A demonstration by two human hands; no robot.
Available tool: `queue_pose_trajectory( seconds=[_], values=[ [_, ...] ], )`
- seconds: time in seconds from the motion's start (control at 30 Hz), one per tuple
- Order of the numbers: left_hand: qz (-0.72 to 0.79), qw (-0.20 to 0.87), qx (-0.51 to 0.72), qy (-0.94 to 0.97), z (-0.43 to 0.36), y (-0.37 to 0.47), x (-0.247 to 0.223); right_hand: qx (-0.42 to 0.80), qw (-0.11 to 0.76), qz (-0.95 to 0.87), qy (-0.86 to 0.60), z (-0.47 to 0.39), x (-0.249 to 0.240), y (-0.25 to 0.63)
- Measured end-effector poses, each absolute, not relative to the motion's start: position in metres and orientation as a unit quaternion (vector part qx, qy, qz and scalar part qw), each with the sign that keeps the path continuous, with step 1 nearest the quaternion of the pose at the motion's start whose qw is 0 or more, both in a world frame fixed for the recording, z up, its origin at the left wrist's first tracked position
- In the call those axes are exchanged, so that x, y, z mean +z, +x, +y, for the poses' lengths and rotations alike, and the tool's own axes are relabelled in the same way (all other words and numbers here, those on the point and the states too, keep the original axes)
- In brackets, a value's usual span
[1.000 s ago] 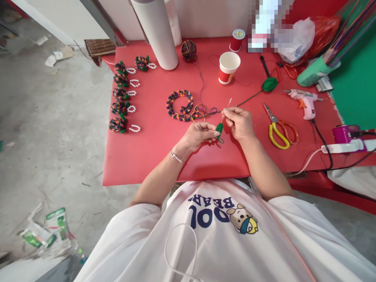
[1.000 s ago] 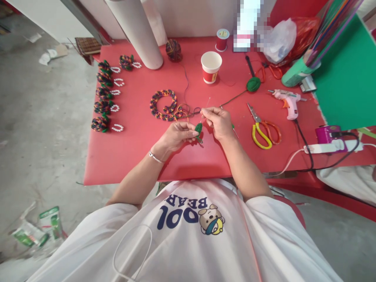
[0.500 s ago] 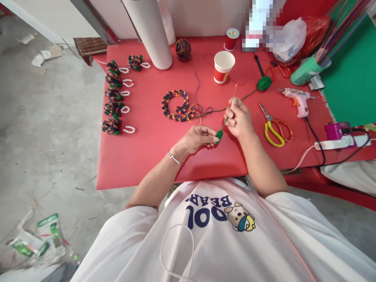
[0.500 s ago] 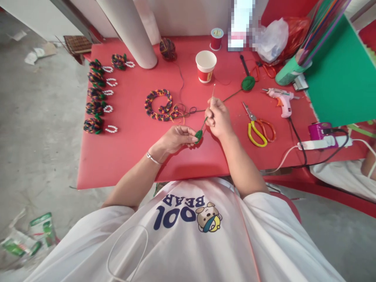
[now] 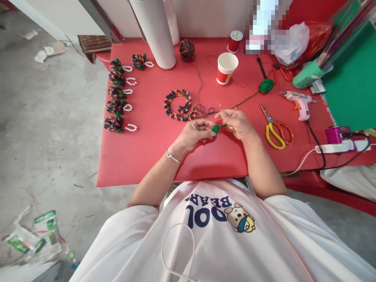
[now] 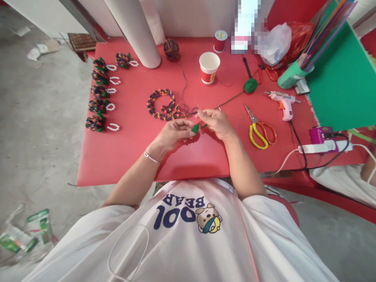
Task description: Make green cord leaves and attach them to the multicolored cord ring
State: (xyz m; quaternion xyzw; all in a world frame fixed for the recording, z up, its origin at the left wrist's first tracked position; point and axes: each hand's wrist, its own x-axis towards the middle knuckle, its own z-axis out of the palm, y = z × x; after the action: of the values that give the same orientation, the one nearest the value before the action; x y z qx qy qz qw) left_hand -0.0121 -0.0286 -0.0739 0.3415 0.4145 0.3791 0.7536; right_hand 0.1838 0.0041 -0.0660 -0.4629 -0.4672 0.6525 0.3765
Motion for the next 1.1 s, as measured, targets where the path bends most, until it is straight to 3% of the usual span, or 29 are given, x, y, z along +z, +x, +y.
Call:
queue_pose_trajectory(
  seconds=[0.13, 0.6, 0.87, 1.1],
  values=[
    [0.422, 0.737, 0.401, 0.342, -0.0272, -0.0146, -0.0713, 0.651, 0.333, -0.515, -0.448, 0.0004, -0.0682, 0.1844],
    [0.401, 0.771, 0.400, 0.291, -0.0291, -0.0133, -0.0675, 0.624, 0.426, -0.475, -0.451, 0.0035, -0.0717, 0.1814],
    [0.410, 0.742, 0.433, 0.305, -0.0277, -0.0122, -0.0677, 0.711, 0.327, -0.454, -0.426, 0.0020, -0.0715, 0.1852],
    [0.390, 0.759, 0.419, 0.309, -0.0290, -0.0118, -0.0664, 0.686, 0.393, -0.433, -0.432, 0.0025, -0.0723, 0.1834]
  ],
)
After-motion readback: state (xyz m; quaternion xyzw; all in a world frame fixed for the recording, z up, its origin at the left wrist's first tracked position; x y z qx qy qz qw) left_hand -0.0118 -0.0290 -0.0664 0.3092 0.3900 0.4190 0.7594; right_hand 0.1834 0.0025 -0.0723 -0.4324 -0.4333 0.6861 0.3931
